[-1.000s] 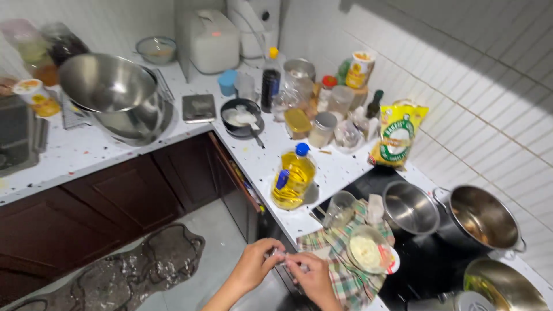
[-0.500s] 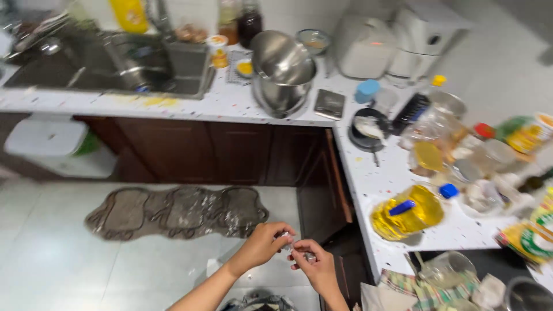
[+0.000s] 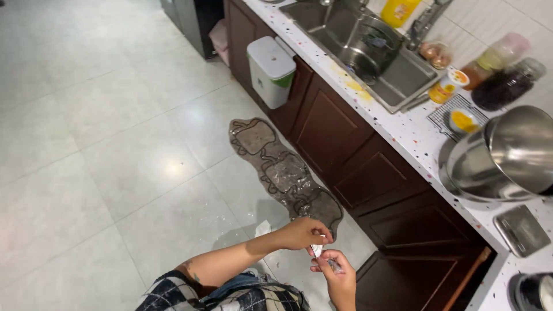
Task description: Filling pastry bags with batter, retrieving cheese from the refrigerator, and organizing baking ingredients in a kitchen.
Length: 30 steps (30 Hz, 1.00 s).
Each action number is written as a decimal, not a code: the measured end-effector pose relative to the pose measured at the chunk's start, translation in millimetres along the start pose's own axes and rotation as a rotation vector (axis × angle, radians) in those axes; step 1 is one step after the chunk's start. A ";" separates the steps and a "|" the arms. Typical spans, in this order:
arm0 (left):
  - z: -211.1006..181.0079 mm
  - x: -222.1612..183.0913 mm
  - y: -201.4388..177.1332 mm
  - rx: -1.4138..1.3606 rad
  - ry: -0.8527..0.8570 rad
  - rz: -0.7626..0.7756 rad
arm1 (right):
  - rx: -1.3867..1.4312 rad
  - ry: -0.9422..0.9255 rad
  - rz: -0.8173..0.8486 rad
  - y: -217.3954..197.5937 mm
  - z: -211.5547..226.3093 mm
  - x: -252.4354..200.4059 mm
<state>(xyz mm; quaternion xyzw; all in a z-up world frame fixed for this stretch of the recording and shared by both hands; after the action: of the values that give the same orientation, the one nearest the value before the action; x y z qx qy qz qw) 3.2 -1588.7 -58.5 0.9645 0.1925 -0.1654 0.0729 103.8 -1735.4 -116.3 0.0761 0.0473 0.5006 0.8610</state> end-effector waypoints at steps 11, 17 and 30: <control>13.2 3.2 8.3 -0.135 0.001 -0.067 | -0.151 0.082 0.441 2.0 23.1 32.0; 44.2 24.2 -1.4 -0.326 -0.027 -0.154 | -0.117 -0.057 0.483 -5.4 27.2 37.6; 54.0 22.8 14.8 -0.378 -0.029 -0.321 | -0.186 -0.181 0.308 -16.1 23.3 37.1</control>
<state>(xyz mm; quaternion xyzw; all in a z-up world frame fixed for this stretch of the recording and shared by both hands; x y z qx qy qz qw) 13.2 -1605.3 -115.7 0.8882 0.3699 -0.1499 0.2276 139.6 -1712.9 -96.4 0.0472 -0.0891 0.6199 0.7782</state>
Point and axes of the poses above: each hand's wrist, its own x-axis towards the middle knuckle, its own y-axis out of the palm, z = x × y, the point moved 6 cm from there along x, towards the middle knuckle, and after that the axes turned 10 degrees about -y, right-handed, at the moved point
